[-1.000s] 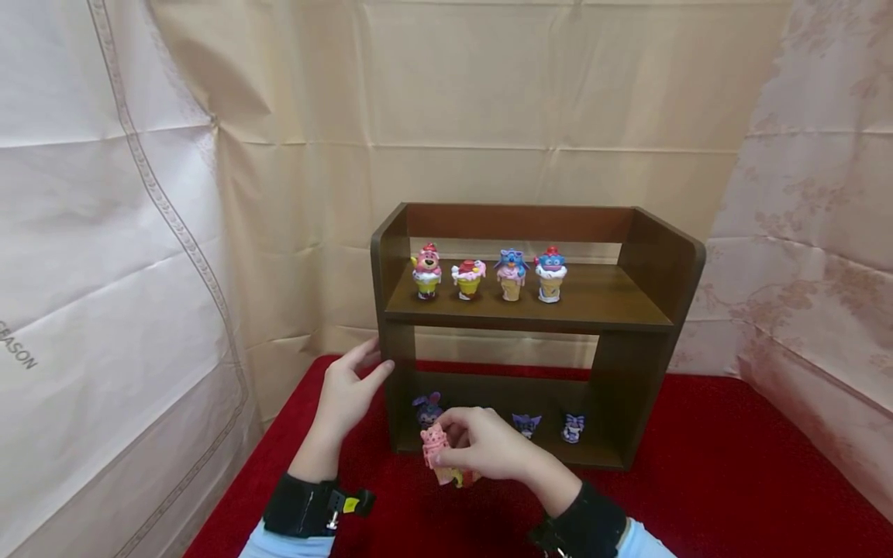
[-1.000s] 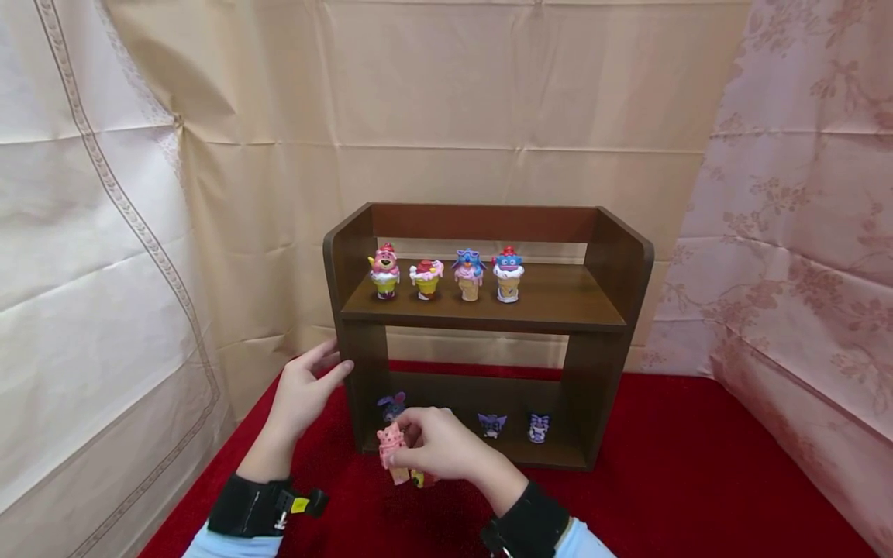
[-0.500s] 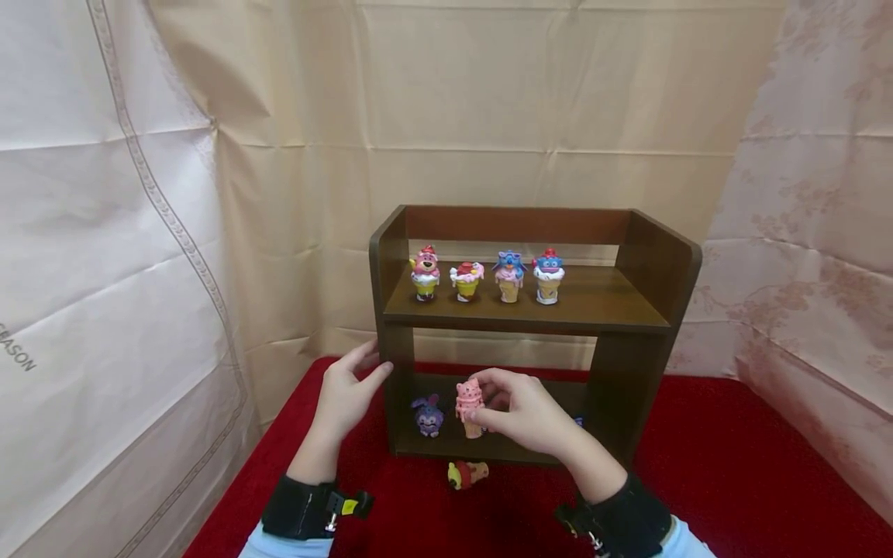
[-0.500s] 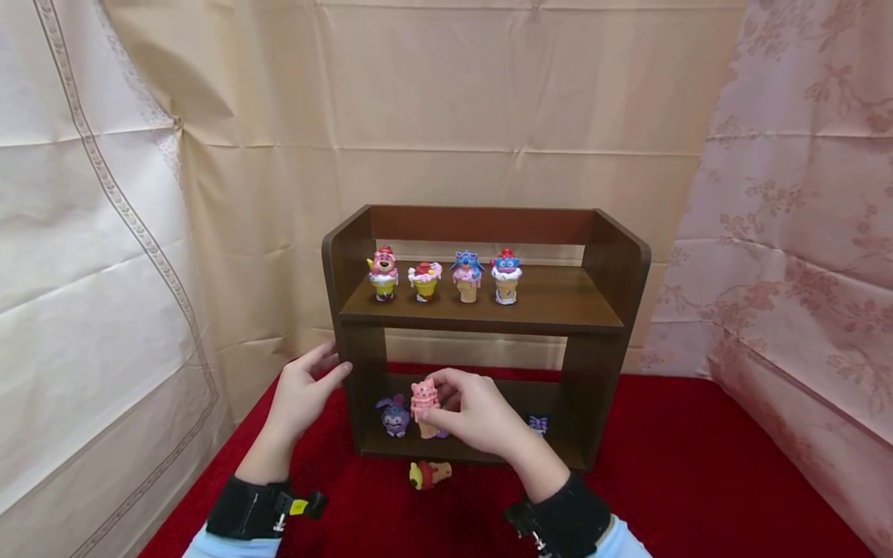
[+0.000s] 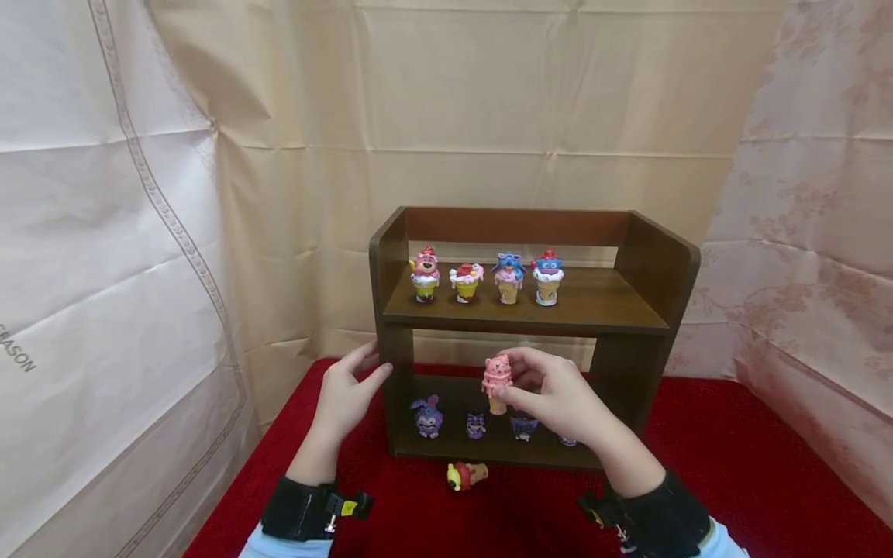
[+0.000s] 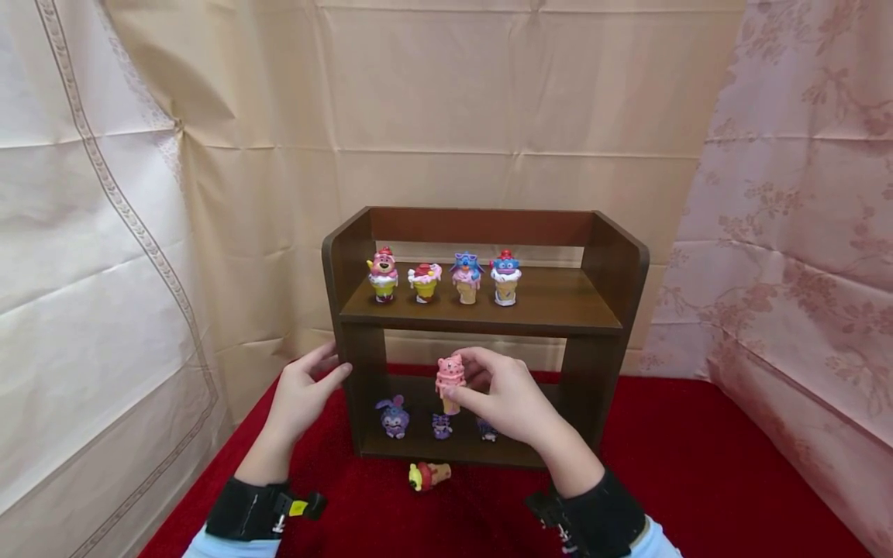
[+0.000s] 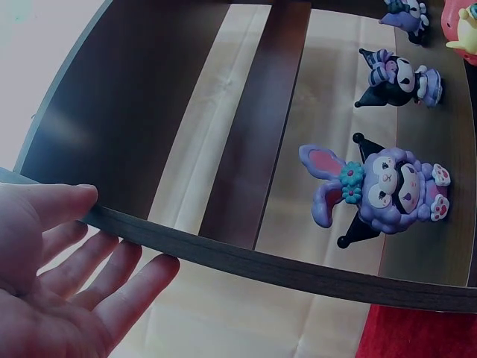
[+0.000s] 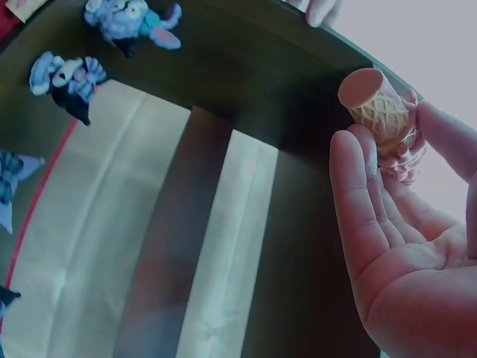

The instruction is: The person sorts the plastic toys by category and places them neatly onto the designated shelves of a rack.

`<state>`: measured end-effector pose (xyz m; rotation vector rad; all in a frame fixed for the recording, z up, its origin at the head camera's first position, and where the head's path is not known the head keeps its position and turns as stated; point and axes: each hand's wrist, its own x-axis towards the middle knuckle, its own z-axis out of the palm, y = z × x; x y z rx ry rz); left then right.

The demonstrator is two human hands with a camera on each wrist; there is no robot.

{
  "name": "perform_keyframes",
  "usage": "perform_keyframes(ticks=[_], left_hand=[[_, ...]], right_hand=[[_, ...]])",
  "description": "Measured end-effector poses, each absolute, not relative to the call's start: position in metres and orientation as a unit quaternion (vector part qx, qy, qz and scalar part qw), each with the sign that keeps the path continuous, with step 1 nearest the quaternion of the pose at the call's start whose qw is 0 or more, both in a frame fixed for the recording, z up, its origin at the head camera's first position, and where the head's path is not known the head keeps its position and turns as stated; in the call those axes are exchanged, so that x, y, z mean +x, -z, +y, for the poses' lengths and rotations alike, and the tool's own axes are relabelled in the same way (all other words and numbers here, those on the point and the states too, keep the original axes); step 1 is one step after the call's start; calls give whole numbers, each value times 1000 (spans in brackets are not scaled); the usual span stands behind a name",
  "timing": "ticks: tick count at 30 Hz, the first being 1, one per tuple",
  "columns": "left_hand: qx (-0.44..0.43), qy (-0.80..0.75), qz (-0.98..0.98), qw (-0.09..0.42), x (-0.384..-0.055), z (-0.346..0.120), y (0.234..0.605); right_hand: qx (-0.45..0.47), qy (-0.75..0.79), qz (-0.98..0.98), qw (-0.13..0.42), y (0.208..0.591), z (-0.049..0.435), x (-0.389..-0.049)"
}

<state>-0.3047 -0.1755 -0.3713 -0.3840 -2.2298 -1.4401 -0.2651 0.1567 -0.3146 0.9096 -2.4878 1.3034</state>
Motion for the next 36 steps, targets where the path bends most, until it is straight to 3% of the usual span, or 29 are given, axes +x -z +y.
perform_keyframes(ticks=[36], left_hand=[[-136, 532, -806, 223, -303, -175, 371]], right_hand=[[263, -395, -850, 229, 271, 198, -253]])
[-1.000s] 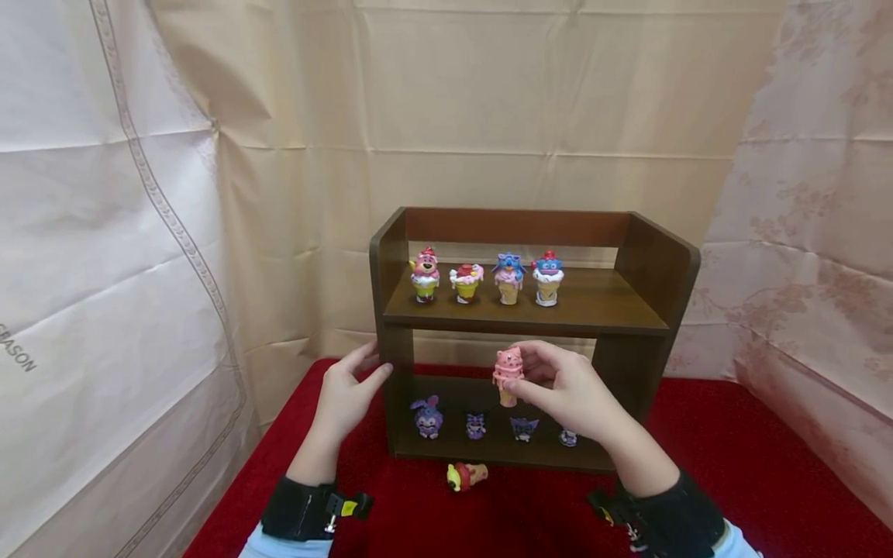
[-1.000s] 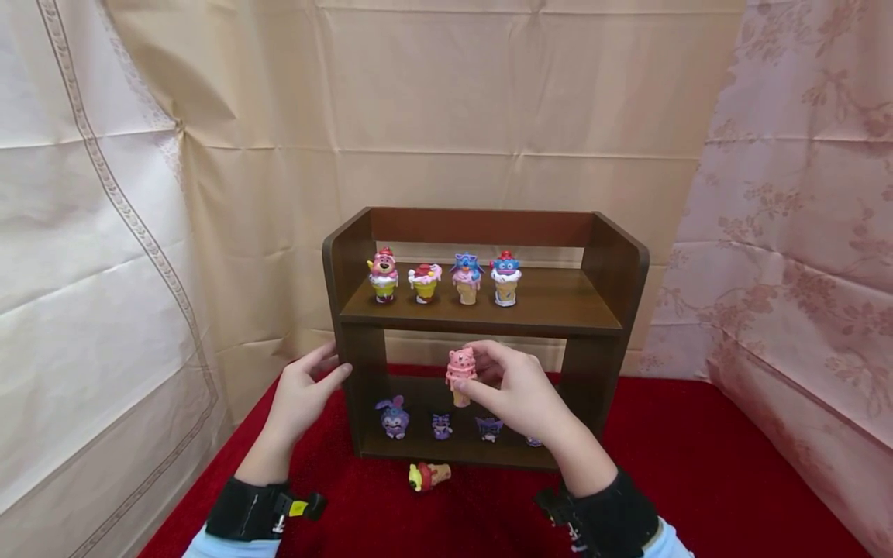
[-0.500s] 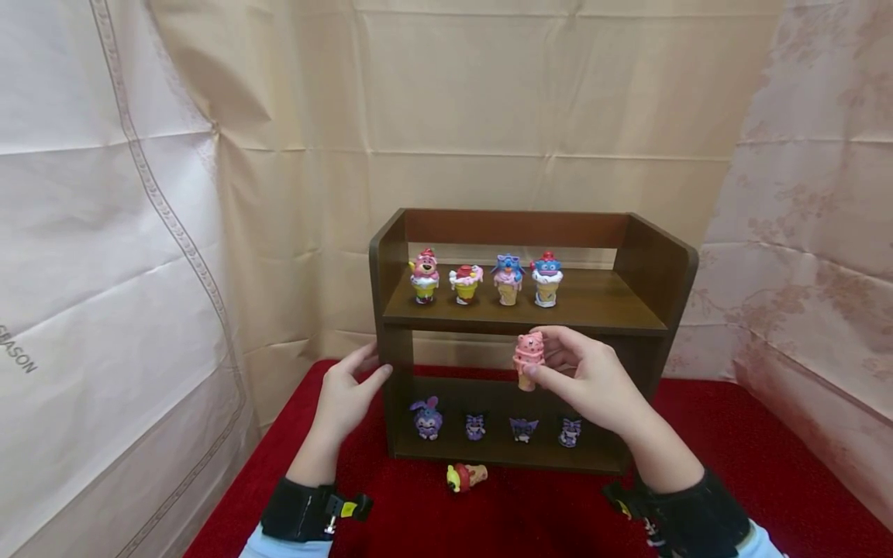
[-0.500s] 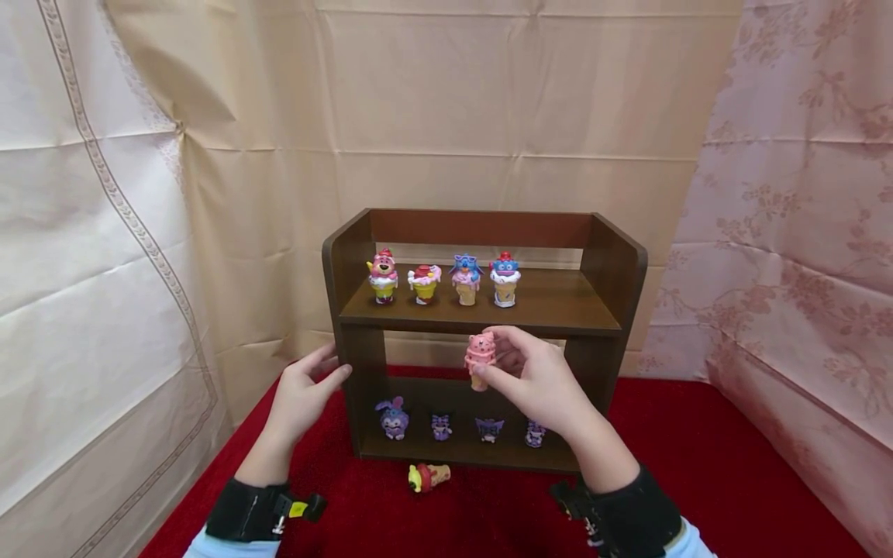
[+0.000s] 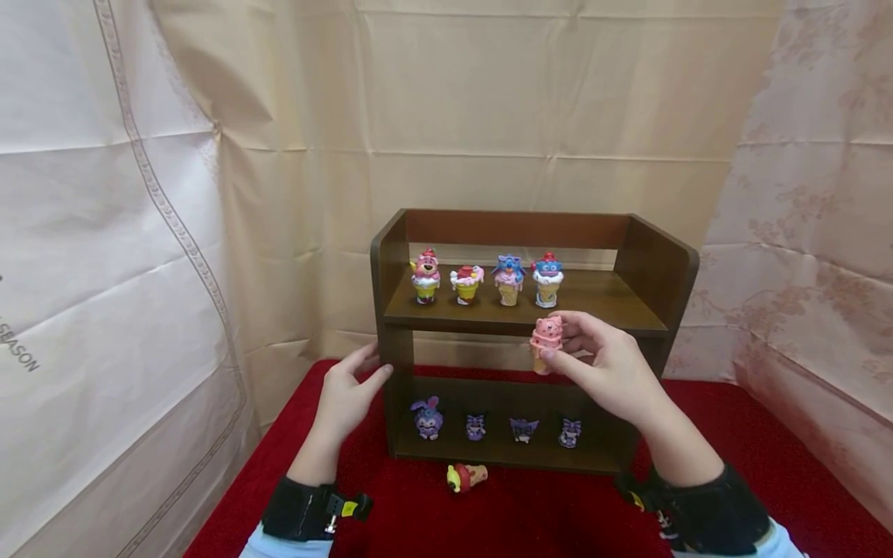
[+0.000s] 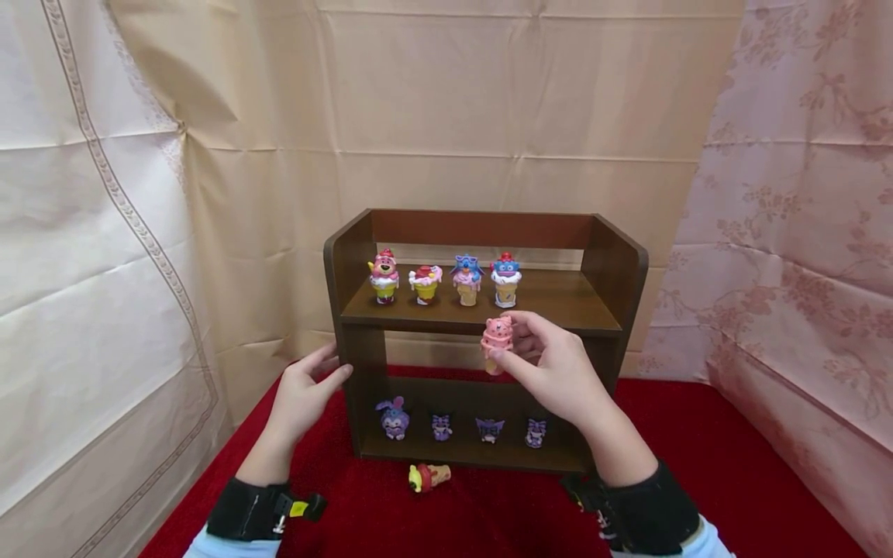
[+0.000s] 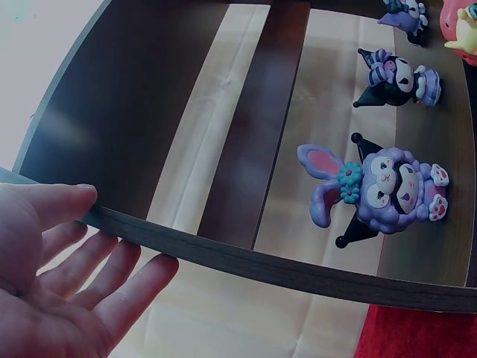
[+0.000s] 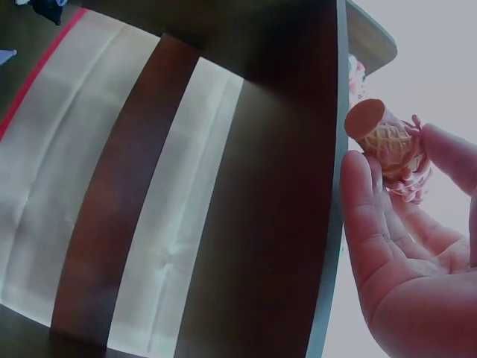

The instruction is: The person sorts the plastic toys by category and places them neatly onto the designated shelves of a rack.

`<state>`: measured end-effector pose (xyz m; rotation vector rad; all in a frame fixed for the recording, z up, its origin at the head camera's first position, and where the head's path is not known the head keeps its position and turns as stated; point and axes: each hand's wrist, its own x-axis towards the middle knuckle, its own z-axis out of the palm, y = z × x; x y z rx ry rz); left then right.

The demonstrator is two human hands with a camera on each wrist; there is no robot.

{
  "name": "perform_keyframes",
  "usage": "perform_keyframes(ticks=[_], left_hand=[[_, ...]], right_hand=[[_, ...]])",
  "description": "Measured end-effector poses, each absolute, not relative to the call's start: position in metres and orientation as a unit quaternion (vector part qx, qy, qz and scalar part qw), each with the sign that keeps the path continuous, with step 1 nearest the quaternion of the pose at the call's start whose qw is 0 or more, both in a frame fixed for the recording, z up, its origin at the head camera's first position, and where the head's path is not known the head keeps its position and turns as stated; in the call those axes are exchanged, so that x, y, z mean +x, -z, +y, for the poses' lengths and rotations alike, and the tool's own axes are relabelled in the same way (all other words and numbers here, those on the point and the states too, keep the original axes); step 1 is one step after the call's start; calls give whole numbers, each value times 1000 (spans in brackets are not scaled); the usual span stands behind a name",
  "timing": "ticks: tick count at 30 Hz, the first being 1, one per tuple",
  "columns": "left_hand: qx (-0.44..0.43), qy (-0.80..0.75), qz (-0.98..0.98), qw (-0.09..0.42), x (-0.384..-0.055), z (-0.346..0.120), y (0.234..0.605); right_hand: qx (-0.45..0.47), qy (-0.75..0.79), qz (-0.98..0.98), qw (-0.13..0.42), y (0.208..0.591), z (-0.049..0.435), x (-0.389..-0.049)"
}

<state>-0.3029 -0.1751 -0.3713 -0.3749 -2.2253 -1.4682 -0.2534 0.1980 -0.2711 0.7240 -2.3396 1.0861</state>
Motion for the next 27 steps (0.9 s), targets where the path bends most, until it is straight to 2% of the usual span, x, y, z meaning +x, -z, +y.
perform_keyframes(ticks=[12, 27], left_hand=[[-129, 534, -807, 218, -302, -175, 371], [-135, 536, -803, 221, -303, -175, 372]], right_hand=[[260, -375, -845, 278, 260, 209, -253], [214, -349, -849, 334, 243, 225, -263]])
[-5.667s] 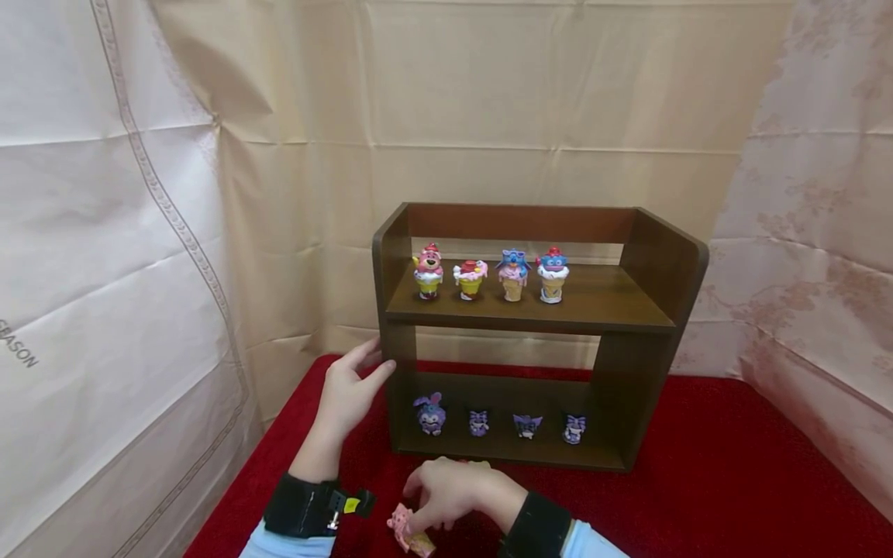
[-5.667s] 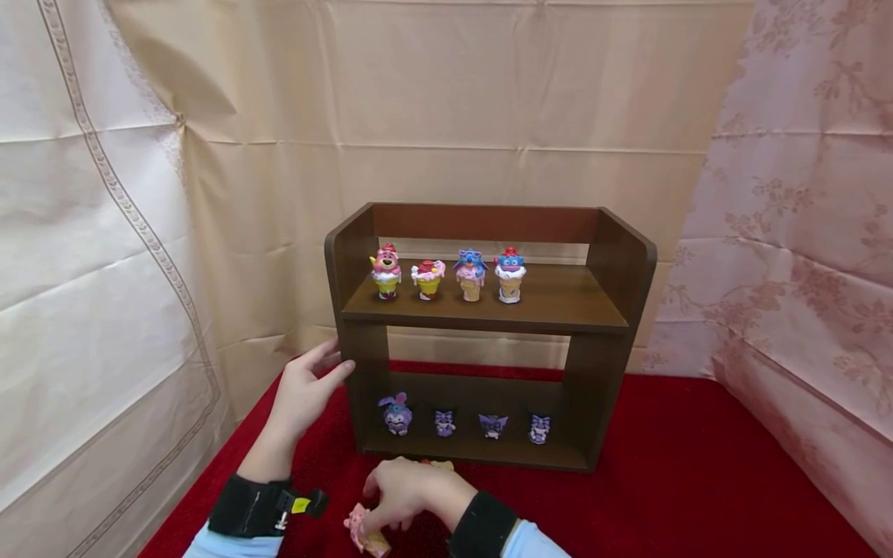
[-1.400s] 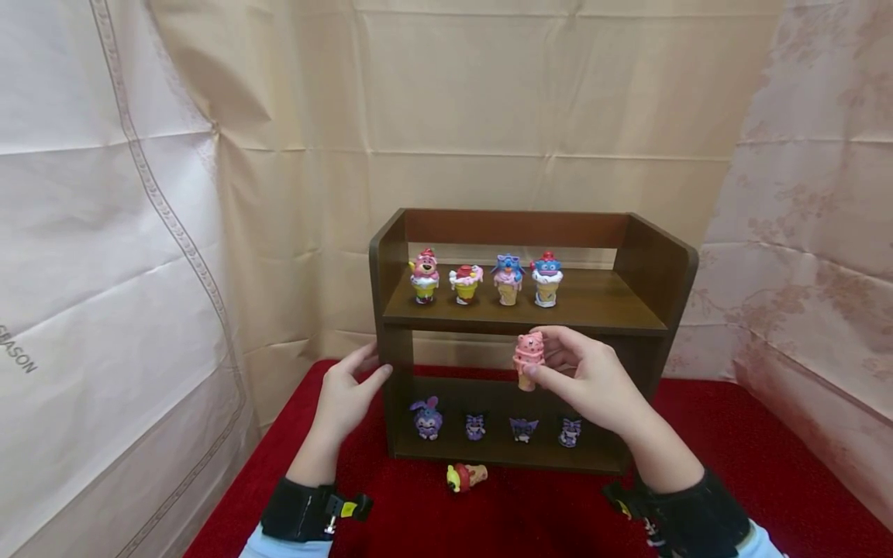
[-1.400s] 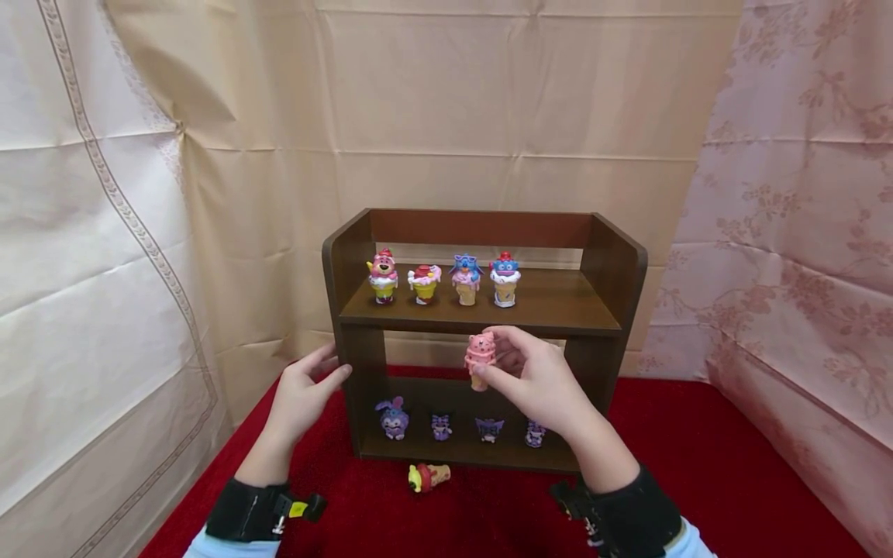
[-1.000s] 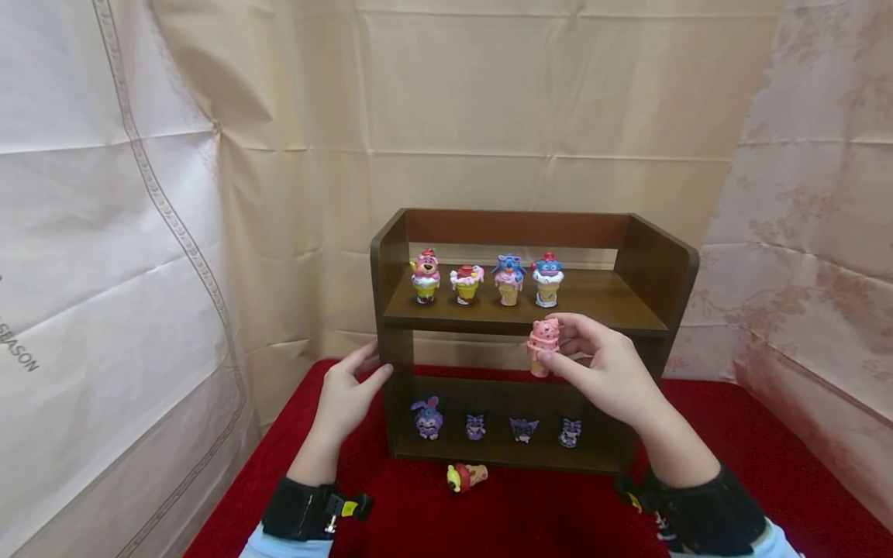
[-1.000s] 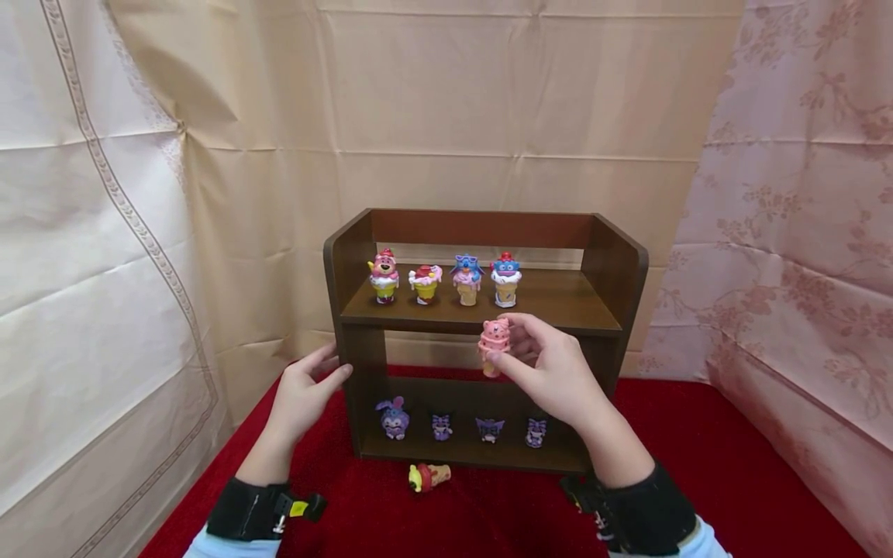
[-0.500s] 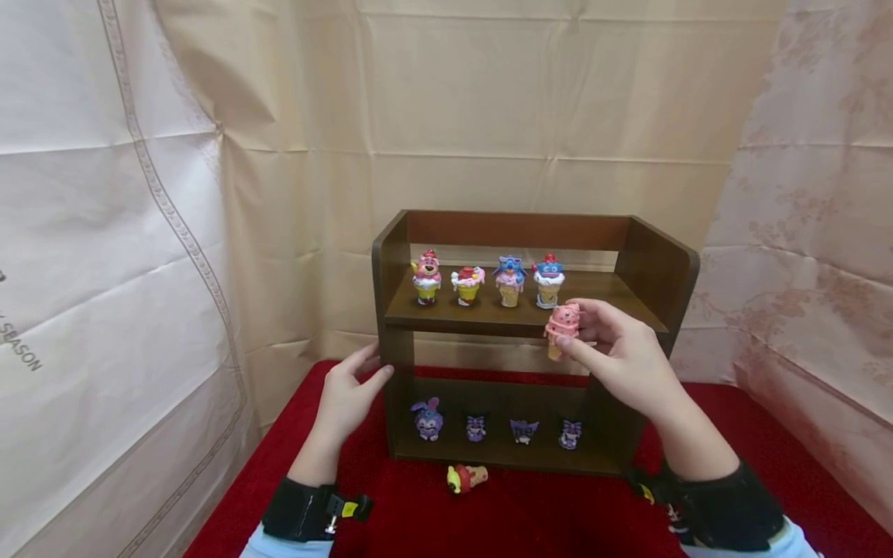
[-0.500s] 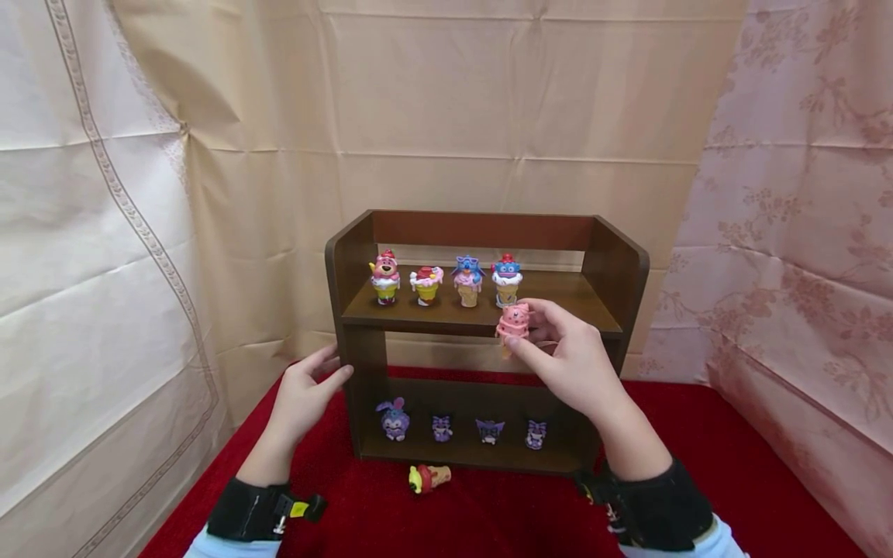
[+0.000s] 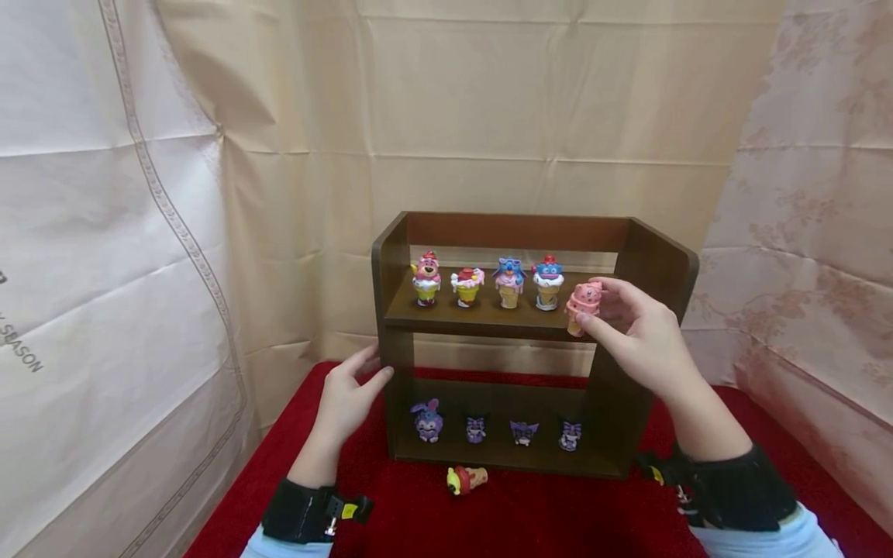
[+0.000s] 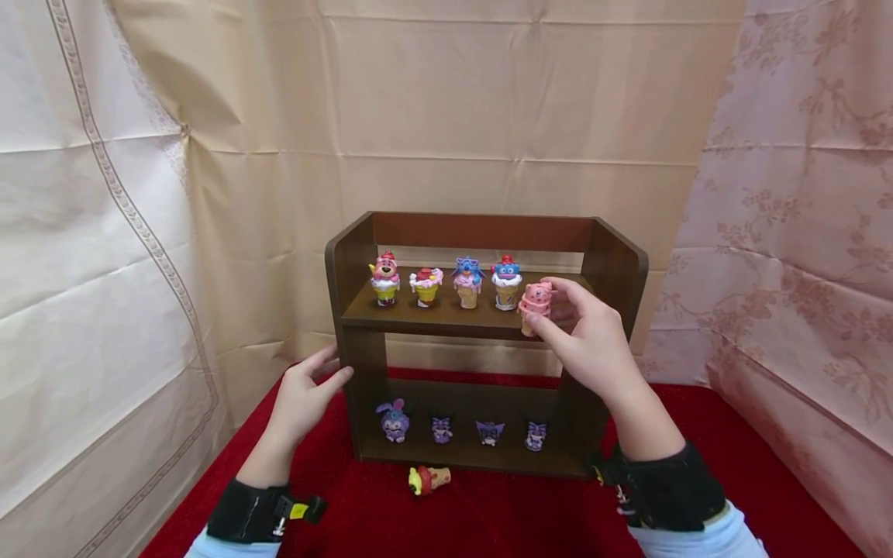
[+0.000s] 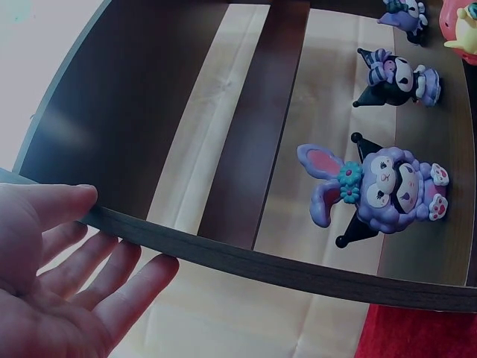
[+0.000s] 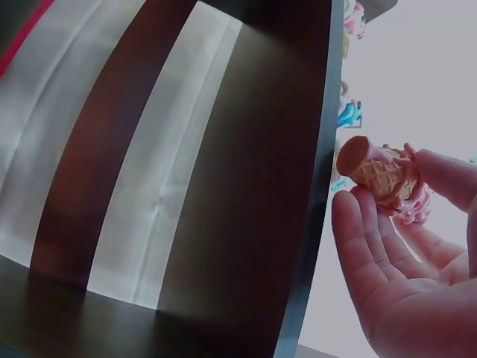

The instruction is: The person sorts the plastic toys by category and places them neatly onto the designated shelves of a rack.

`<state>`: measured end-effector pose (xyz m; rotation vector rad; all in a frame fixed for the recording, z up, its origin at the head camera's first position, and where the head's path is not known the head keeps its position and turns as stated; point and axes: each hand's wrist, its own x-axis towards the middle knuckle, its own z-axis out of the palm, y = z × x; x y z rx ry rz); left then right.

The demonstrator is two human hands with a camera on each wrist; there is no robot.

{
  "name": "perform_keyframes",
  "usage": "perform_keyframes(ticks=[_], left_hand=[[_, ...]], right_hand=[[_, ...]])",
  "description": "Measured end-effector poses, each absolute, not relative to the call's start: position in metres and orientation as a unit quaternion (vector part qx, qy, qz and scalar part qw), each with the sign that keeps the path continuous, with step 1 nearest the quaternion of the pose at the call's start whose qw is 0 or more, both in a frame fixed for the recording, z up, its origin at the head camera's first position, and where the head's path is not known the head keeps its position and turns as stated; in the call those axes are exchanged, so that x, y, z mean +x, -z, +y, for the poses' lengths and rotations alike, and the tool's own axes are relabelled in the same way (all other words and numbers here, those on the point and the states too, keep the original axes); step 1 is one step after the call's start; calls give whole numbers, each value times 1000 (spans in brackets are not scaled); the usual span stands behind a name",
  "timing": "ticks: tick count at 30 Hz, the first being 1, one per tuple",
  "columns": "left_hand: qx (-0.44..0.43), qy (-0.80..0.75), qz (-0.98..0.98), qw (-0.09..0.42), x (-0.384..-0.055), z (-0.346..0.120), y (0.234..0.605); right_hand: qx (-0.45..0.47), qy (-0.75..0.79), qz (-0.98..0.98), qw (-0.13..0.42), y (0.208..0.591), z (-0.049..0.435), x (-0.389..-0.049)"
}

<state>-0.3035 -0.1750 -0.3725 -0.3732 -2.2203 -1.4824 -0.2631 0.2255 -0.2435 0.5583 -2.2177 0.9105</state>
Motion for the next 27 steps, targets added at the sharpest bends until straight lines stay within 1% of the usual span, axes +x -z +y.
perform_keyframes(ticks=[5, 12, 27], left_hand=[[-133, 536, -804, 220, -304, -176, 373], [-130, 537, -805, 217, -304, -176, 374], [-134, 535, -805, 219, -303, -175, 373]], right_hand=[[200, -340, -854, 340, 238, 229, -270], [197, -332, -860, 333, 232, 234, -282], [158, -336, -883, 286, 230, 243, -302]])
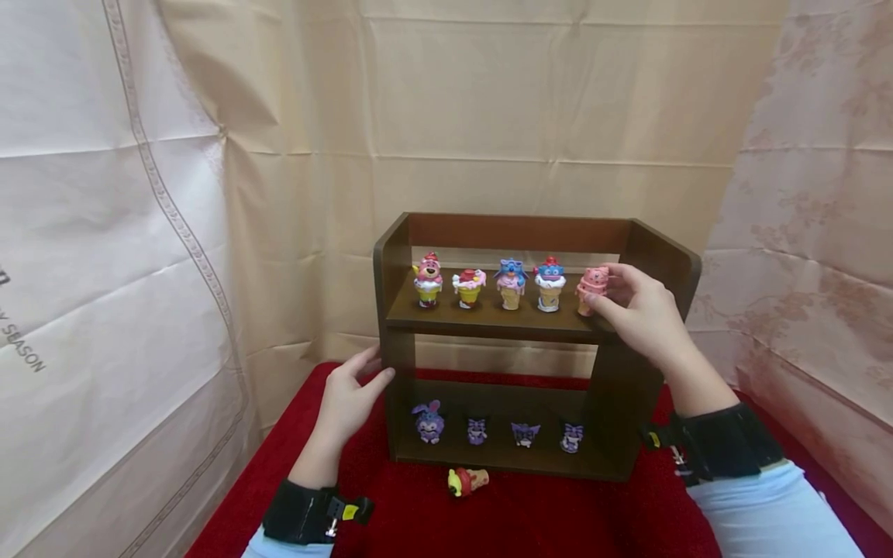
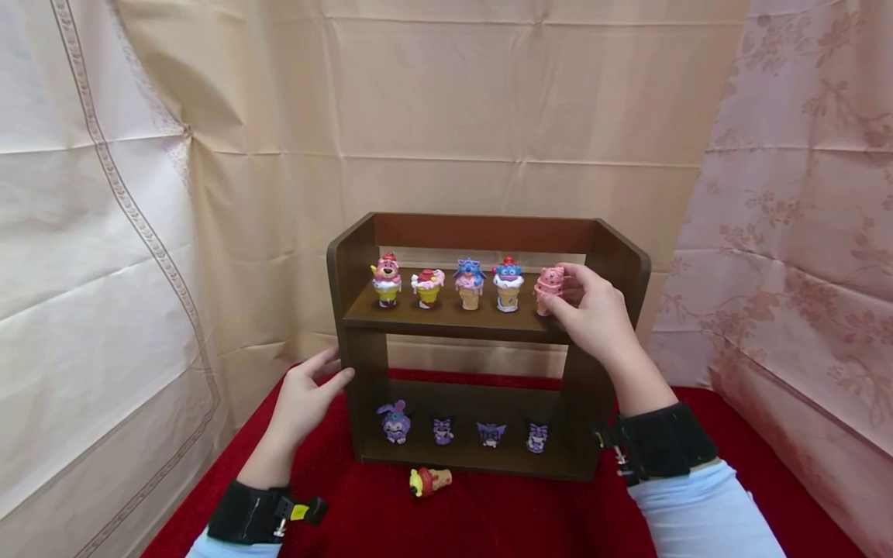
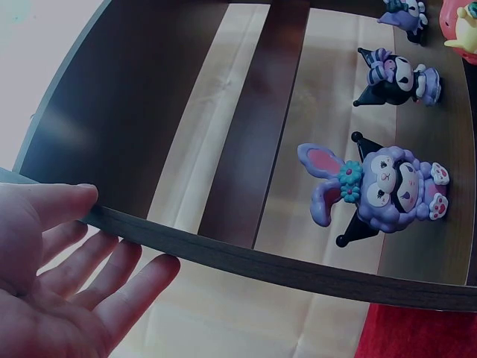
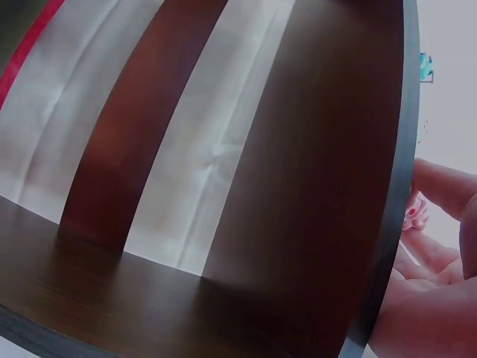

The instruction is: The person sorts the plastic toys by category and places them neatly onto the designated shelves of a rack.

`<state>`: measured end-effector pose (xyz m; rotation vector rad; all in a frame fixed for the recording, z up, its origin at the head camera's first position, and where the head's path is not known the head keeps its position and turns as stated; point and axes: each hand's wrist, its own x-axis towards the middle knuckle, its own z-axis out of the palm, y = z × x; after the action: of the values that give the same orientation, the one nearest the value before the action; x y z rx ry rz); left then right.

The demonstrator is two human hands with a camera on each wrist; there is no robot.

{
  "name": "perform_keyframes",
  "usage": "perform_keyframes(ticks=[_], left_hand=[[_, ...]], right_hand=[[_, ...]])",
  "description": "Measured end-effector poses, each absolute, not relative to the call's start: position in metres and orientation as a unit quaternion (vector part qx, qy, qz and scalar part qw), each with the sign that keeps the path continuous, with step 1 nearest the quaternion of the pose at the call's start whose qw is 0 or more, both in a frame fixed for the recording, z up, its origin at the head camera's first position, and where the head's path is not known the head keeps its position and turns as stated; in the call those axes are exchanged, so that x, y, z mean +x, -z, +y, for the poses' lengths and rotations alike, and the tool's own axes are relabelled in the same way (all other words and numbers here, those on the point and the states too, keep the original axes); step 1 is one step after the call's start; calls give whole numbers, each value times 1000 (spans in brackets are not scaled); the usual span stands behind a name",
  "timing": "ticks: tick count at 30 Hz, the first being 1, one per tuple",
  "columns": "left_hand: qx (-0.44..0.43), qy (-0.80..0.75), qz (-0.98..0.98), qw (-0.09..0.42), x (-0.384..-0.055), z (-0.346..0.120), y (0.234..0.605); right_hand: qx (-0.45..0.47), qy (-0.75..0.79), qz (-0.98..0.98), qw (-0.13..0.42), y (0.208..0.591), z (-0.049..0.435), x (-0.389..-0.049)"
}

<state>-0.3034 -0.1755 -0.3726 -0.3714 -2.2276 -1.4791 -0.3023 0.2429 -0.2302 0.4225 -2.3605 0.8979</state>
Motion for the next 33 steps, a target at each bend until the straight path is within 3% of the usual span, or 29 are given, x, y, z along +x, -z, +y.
perform_keyframes(ticks=[33], left_hand=[[-131, 538, -803, 221, -305, -175, 374]], right_hand=[[153, -347, -891, 250, 226, 241, -311]])
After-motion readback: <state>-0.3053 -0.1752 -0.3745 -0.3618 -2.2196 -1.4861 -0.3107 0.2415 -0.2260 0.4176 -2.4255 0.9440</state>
